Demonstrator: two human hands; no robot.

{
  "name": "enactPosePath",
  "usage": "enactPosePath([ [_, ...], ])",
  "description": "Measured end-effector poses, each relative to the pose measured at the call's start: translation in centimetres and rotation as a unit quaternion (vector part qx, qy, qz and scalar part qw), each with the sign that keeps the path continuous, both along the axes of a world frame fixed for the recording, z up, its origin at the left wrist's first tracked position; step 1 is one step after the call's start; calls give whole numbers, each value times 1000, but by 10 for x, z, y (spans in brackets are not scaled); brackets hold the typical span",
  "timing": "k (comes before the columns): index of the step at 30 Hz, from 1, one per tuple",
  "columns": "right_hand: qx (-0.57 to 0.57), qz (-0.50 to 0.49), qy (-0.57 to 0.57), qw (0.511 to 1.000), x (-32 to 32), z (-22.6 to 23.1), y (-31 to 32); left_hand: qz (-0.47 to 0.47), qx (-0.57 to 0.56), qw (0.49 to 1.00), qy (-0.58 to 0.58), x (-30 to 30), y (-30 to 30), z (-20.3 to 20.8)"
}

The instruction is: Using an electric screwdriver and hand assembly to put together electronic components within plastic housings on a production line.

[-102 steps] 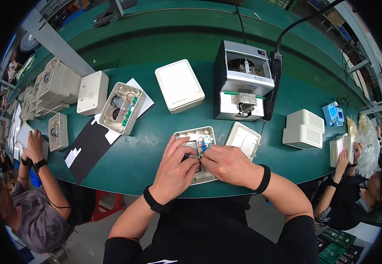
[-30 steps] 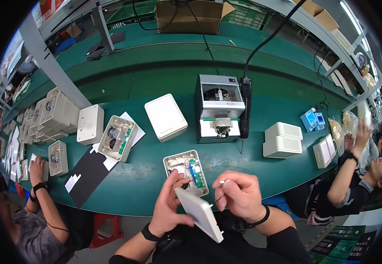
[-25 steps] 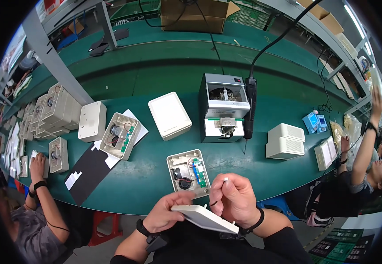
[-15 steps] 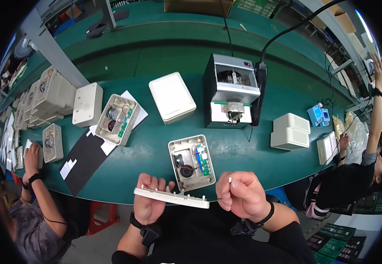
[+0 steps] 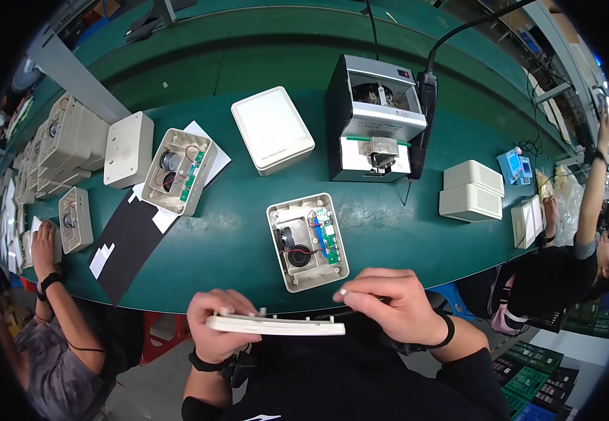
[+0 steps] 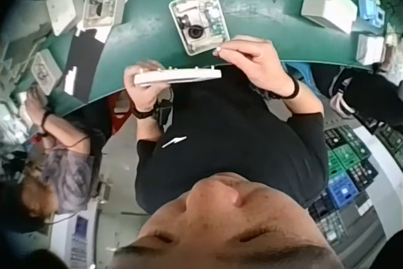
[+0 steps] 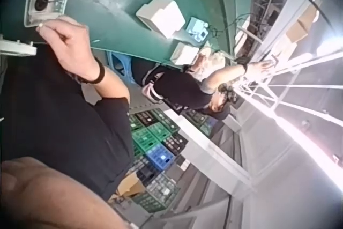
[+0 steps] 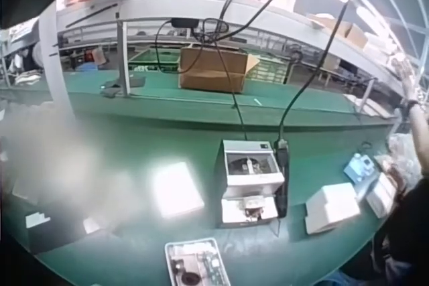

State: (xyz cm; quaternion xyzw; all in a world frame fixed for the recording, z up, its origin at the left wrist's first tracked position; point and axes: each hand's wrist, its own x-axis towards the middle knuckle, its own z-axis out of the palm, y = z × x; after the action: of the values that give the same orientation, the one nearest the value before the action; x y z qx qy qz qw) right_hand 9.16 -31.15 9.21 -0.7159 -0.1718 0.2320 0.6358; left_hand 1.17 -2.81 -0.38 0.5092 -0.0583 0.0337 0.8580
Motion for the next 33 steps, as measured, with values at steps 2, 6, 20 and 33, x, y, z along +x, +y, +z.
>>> enactPosePath([
  [2,-98,-22,-126,987,-2,-19,2,17,21,998,-64,-2,-2,-8],
  [6,-205,-17,-202,958,6,-34,4,3,34,997,-64,0,-19,-12],
  [20,-361,105,-229,898,43,-39,12,-32,-18,999,12,6,-31,-37],
  [33,-322,109,74,938,64,-21,17,-47,55,997,8,15,-29,-21],
])
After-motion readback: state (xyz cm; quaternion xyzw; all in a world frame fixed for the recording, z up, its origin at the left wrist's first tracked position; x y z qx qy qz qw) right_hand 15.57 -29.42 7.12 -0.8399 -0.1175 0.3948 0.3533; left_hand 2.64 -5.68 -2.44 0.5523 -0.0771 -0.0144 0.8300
